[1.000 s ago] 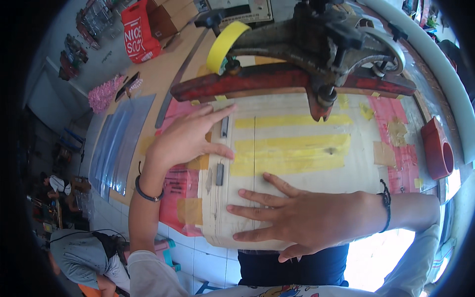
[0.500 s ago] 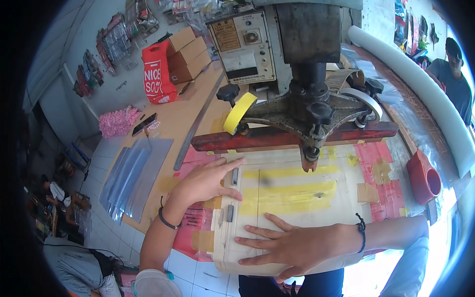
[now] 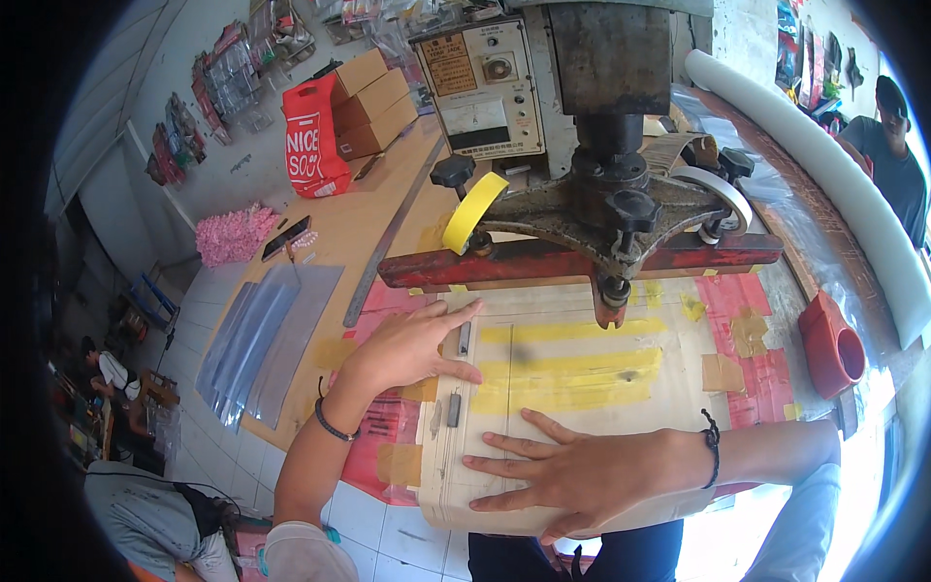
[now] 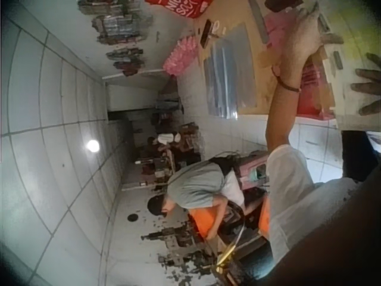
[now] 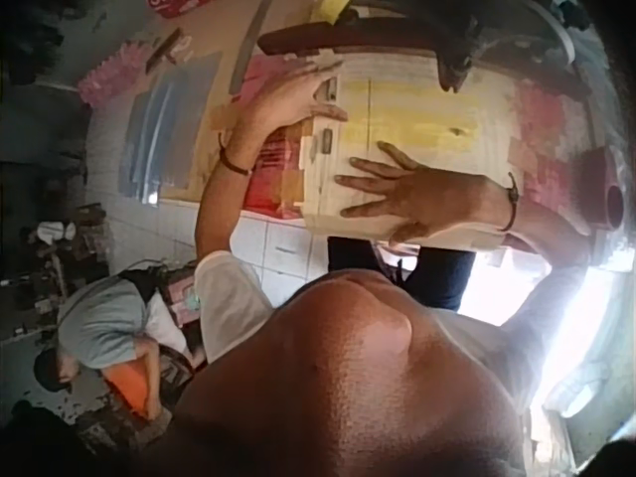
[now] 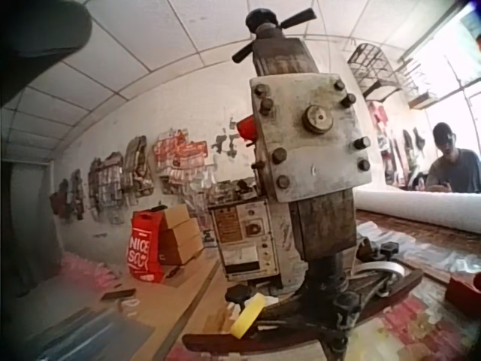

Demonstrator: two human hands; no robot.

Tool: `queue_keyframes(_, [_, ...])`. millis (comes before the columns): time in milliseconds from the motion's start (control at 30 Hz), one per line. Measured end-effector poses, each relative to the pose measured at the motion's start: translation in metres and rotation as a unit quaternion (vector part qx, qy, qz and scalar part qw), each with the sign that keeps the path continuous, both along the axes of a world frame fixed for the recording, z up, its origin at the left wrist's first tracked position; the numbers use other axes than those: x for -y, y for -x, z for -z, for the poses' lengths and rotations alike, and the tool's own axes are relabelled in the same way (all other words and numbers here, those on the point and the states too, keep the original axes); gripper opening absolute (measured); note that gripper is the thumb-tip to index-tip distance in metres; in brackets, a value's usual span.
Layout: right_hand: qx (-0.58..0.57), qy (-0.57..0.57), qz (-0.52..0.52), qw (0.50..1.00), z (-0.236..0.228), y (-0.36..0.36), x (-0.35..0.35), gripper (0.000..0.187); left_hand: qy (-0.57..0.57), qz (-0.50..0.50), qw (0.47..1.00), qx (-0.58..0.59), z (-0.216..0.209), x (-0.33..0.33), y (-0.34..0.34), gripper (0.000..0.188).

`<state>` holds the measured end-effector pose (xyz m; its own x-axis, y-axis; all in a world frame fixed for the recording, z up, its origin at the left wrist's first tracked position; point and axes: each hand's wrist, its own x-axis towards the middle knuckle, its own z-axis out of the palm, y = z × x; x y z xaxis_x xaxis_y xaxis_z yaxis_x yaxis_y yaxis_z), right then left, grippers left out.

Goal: The person picks up plastic sheets and places them onto a template board beneath a press machine, aligning and flattening them by hand.

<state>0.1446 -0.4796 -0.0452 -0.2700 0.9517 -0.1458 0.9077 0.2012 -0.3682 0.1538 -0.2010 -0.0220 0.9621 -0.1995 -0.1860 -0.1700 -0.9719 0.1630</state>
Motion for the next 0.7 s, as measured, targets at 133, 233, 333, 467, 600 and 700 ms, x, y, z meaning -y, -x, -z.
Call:
queue_keyframes(133, [0.015,0.002,0.006,1.000,-0.002,0.005,0.000,0.076,0.003,0.002,1.000,0.006,0.002,0.000,0.002,0.109])
queue_keyframes(233, [0.007,-0.006,0.005,1.000,-0.001,0.004,0.002,0.075,0.004,0.000,1.000,-0.004,0.001,0.002,0.002,0.110])
queue_keyframes(333, [0.008,-0.014,0.014,1.000,-0.003,0.007,0.004,0.073,0.021,0.006,1.000,0.004,0.005,0.001,0.001,0.109])
queue_keyframes(467, [-0.010,-0.001,0.005,1.000,-0.006,0.006,-0.002,0.068,0.042,0.022,0.998,0.035,0.014,-0.008,0.001,0.103])
queue_keyframes(600, [-0.024,-0.026,0.030,0.999,-0.015,0.005,-0.003,0.064,0.030,0.024,0.998,0.053,0.011,-0.009,-0.004,0.103])
queue_keyframes(700, [0.027,-0.001,0.048,0.998,-0.019,0.006,-0.006,0.066,0.012,0.042,0.995,0.095,0.021,-0.014,-0.009,0.105])
